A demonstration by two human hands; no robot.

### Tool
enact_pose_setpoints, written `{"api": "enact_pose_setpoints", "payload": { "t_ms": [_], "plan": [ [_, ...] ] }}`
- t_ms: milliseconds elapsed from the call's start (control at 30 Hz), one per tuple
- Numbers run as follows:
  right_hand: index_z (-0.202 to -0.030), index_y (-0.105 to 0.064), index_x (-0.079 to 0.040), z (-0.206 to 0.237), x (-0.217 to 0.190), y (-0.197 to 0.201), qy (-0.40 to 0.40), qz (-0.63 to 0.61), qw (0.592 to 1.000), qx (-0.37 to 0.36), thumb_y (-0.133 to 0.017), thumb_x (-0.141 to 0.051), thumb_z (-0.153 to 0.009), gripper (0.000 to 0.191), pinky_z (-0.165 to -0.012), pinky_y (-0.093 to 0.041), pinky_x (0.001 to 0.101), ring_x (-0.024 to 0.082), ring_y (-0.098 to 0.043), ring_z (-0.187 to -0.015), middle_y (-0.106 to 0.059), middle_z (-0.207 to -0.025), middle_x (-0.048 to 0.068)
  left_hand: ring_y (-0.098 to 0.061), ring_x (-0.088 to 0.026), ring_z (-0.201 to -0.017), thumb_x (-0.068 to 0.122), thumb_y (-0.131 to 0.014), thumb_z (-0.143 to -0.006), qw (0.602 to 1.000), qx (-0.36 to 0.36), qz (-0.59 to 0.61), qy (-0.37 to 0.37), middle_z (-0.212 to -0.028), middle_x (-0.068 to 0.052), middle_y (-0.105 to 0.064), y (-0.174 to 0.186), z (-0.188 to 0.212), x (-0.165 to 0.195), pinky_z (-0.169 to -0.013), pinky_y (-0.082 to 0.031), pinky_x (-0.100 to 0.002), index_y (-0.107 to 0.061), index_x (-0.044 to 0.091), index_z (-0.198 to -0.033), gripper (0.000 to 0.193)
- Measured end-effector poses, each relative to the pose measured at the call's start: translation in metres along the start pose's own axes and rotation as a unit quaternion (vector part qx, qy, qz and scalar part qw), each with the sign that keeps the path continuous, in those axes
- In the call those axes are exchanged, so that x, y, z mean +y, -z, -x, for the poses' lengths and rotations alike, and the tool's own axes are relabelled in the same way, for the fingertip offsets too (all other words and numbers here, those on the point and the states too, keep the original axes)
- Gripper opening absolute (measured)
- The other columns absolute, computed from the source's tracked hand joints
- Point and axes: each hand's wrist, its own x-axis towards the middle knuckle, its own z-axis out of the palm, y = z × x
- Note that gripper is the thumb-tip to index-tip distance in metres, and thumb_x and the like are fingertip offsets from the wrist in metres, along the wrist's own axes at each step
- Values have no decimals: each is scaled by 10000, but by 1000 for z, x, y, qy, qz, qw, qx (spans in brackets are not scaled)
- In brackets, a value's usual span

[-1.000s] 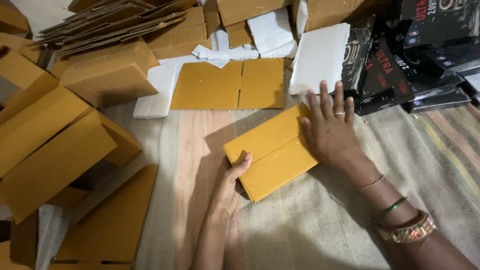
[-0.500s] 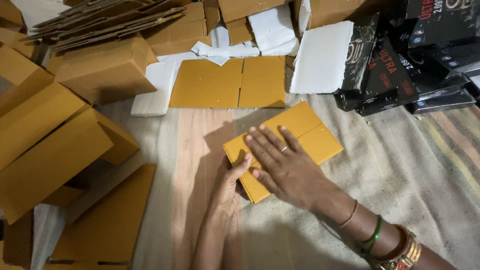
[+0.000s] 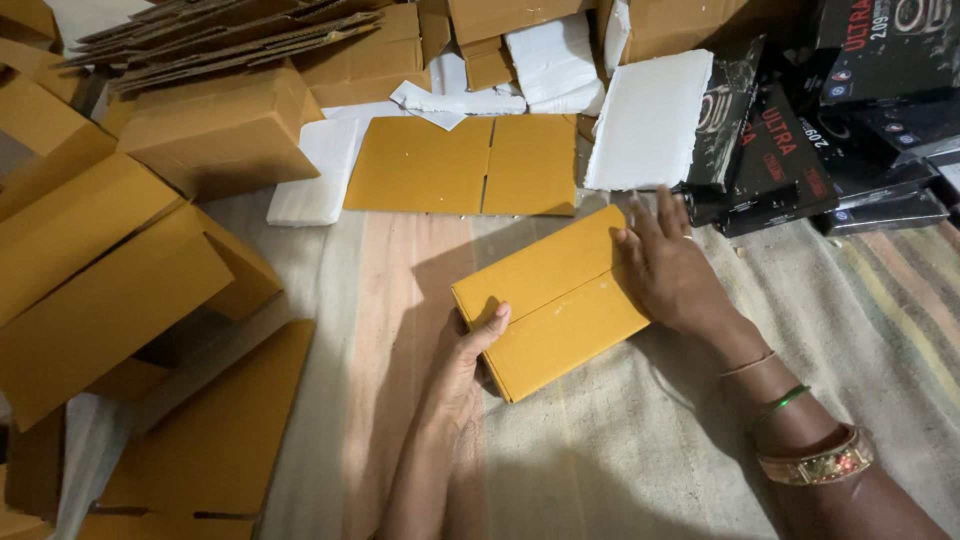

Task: The person folds flat yellow cardboard mailer boxes into open boxes on a cloth-covered floor, pressing the creases and flaps by hand, then sets folded boxes aside and picks up the next flat box to repeat the folding.

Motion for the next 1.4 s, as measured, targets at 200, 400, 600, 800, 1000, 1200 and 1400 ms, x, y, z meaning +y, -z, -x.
{"api": "enact_pose_setpoints", "payload": {
  "t_ms": [200,400,600,800,1000,1200,1400],
  "plan": [
    [-1539,-312,32,7,-27,-12,132,194,965,113,-364,-308,-1051,597,-1220,-141,622,466,-99,-1503,-222,-1651,254,-608,-219,-1262,499,-808,-722,1000,-14,6,-9,-1317,-94,-638,1,-1,-1,-1003,-532,-422,-475,93,-1414,869],
    [-1564,-304,-36,40,-84,-14,292,126,948,32,-366,-351,-1046,609,-1216,-122,543,316,-203,-1526,-305,-1623,165,-630,-187,-1137,437,-822,-765,997,-44,41,-37,-1251,-86,-644,6,-3,-3,-919,-548,-366,-544,52,-1390,785],
    [-1601,-248,-113,53,-98,-3,325,94,941,-13,-285,-398,-1077,597,-1262,-72,481,238,-171,-1566,-284,-1669,87,-658,-204,-1094,415,-795,-774,999,-22,20,-24,-1209,-77,-681,6,-2,-4,-864,-546,-360,-549,62,-1391,752],
    [-1615,-197,-147,32,-76,-1,255,117,959,-40,-167,-445,-1084,609,-1249,-20,489,286,-95,-1563,-203,-1680,95,-617,-214,-1222,426,-825,-757,998,-32,31,-47,-1305,-103,-653,3,-4,-2,-970,-530,-369,-526,43,-1406,811],
    [-1609,-205,-113,7,-29,7,139,88,986,-1,-226,-507,-1053,682,-1201,-143,524,352,-103,-1534,-205,-1679,174,-637,-215,-1219,455,-816,-733,1000,-15,14,-12,-1296,-116,-647,1,-1,1,-951,-576,-416,-481,54,-1414,858],
    [-1663,-343,-176,-2,-1,15,-103,-237,966,2,-489,-555,-1013,766,-1065,-489,416,351,-587,-1280,-497,-1479,284,-662,-223,-1079,323,-869,-759,990,-64,46,-120,-1172,-117,-678,7,-6,-6,-905,-567,-391,-547,16,-1343,734],
    [-1562,-426,-142,-8,1,10,-55,-470,878,-69,-459,-471,-1017,637,-1074,-406,285,156,-508,-1300,-527,-1483,99,-723,-238,-1020,364,-900,-684,992,6,-33,-120,-1103,-147,-716,6,-7,-1,-896,-620,-367,-571,15,-1317,794]
  ]
}}
